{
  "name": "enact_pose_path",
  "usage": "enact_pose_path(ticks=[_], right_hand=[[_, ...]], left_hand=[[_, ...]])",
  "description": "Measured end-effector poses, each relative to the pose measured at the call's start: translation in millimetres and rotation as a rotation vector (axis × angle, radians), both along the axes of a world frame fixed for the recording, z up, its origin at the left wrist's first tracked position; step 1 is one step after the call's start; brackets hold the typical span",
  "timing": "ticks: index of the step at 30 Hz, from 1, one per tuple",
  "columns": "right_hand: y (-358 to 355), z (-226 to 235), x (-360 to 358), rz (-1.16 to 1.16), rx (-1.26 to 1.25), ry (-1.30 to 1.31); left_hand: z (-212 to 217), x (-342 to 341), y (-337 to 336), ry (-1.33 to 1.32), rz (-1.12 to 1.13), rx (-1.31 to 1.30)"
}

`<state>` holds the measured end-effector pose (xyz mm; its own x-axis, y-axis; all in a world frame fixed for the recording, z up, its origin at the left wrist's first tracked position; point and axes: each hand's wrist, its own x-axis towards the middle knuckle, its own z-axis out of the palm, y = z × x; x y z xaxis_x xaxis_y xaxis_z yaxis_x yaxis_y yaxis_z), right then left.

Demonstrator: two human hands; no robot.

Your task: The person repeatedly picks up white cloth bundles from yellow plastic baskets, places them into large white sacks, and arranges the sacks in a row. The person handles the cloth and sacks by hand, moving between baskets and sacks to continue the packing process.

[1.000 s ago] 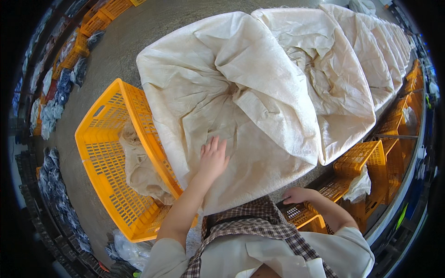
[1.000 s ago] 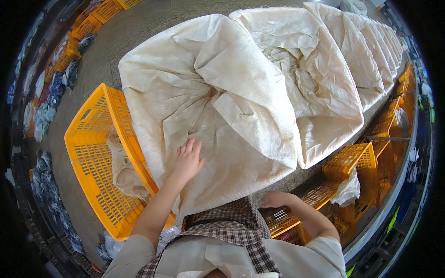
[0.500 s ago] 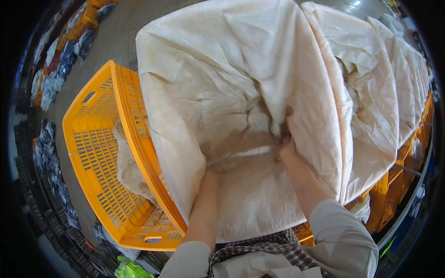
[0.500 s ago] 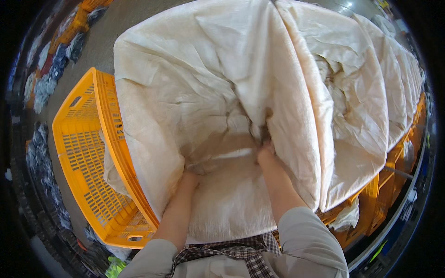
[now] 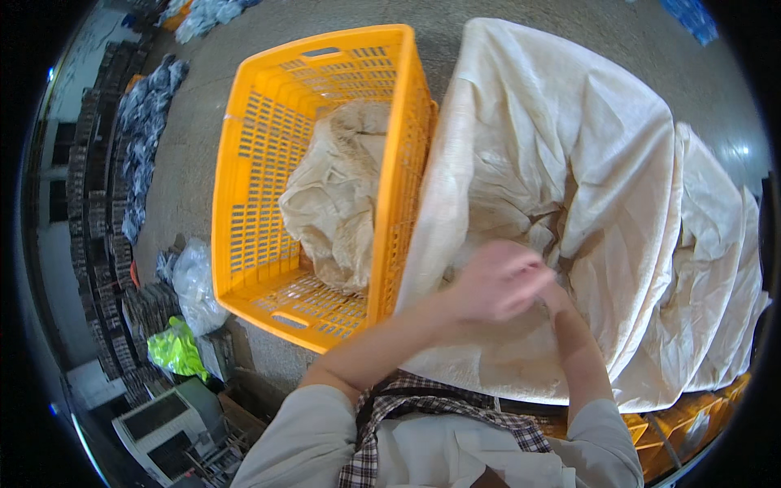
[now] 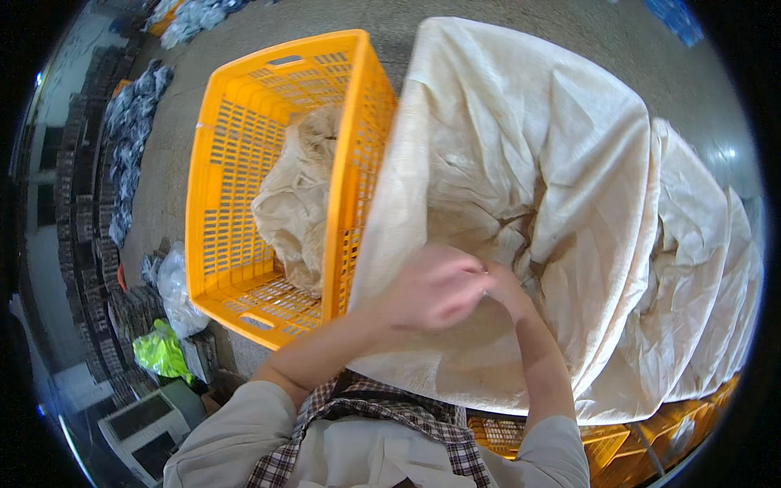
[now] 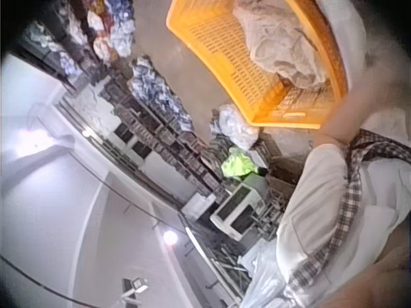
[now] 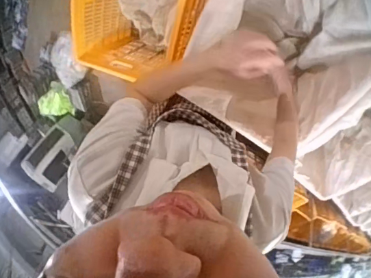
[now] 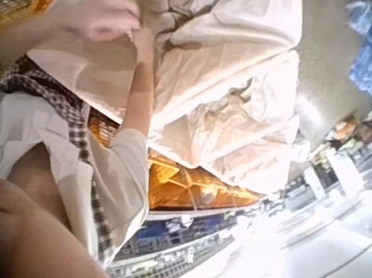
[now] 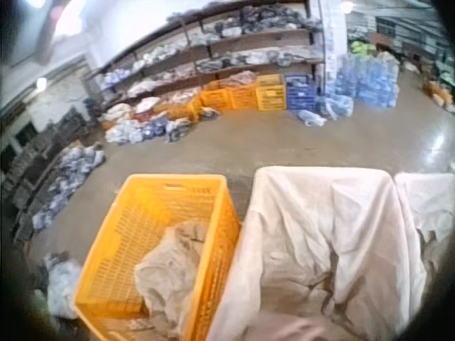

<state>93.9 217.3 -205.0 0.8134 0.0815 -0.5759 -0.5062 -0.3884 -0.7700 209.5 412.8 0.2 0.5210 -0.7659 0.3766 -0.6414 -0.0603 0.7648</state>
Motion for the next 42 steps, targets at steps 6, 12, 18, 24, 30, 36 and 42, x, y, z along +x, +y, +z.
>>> enact_pose_path(ticks=[6, 12, 18, 24, 30, 36, 42], right_hand=[[50, 82, -3, -0.215, -0.146, -0.105], [163, 175, -3, -0.543, -0.084, -0.348], [303, 230, 41, -0.685, -0.092, -0.540], [377, 212, 150, -0.726, 0.311, -0.380], [406, 176, 263, -1.063, 1.056, 0.237], [423, 264, 307, -0.745, 0.488, -0.202], [473, 330, 275, 0.302, 0.179, -0.427]], left_hand=[[-41, 116, 190, 0.036, 0.791, 0.271], [-217, 217, 253, 0.833, 0.766, 0.534], [-200, 241, 282, 1.272, 0.792, -0.394], [-16, 176, 411, 1.476, 0.312, -0.624], [60, 82, 504, 1.410, 0.035, 0.103], [79, 109, 538, 0.635, 0.199, 0.484], [88, 161, 456, 1.146, 0.345, -0.479]])
